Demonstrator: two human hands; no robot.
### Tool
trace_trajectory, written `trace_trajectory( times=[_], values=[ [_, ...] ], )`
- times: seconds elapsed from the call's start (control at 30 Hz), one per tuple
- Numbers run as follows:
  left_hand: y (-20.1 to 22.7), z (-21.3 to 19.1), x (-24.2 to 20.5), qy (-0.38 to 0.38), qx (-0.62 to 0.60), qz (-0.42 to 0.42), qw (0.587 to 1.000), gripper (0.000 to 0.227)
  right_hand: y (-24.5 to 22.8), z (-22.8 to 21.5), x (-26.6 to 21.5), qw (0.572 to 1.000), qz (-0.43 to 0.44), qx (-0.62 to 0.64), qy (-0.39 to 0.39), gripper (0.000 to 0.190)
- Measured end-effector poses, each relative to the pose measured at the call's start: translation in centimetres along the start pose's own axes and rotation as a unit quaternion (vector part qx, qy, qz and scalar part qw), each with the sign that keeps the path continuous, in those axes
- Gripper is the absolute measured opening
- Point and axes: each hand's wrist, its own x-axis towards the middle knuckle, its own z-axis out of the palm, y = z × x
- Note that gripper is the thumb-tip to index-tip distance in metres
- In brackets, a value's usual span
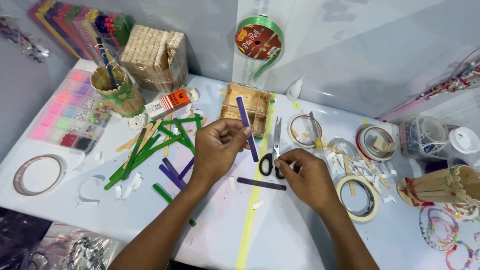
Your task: Constructing a miniature craft project by measuring, marking, and cutting wooden sticks and plastic strips.
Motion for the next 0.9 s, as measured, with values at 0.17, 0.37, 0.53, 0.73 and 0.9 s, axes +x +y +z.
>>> trace_trajectory(
  times=[0.17, 0.37, 0.53, 0.73, 0.9],
  values=[
    [-0.9, 0.1, 0.1, 0.0, -0.002, -0.03, 1.0, 0.023, 0.1, 1.7, 0.0, 0.989, 0.052, -0.134, -0.015, 0.04],
    [-1.2, 0.1, -0.1, 0.0, -0.006, -0.031, 1.0, 0.027, -0.4, 3.0, 0.5, 0.978, 0.062, -0.198, 0.008, 0.046],
    [-2.1, -0.4, 0.2, -0.009, -0.026, -0.015, 1.0, 0.027, 0.2, 2.6, 0.9, 0.977, 0.083, -0.197, 0.005, 0.045],
    [-3.2, -0.4, 0.3, -0.029, -0.07, -0.029, 0.997, 0.028, -0.3, 0.7, 0.7, 0.987, 0.117, -0.112, -0.022, 0.048],
    [-3.6, -0.3, 0.4, -0.03, -0.071, -0.023, 0.997, 0.027, 1.5, 0.7, 1.2, 0.991, 0.131, -0.009, -0.041, 0.048]
  ],
)
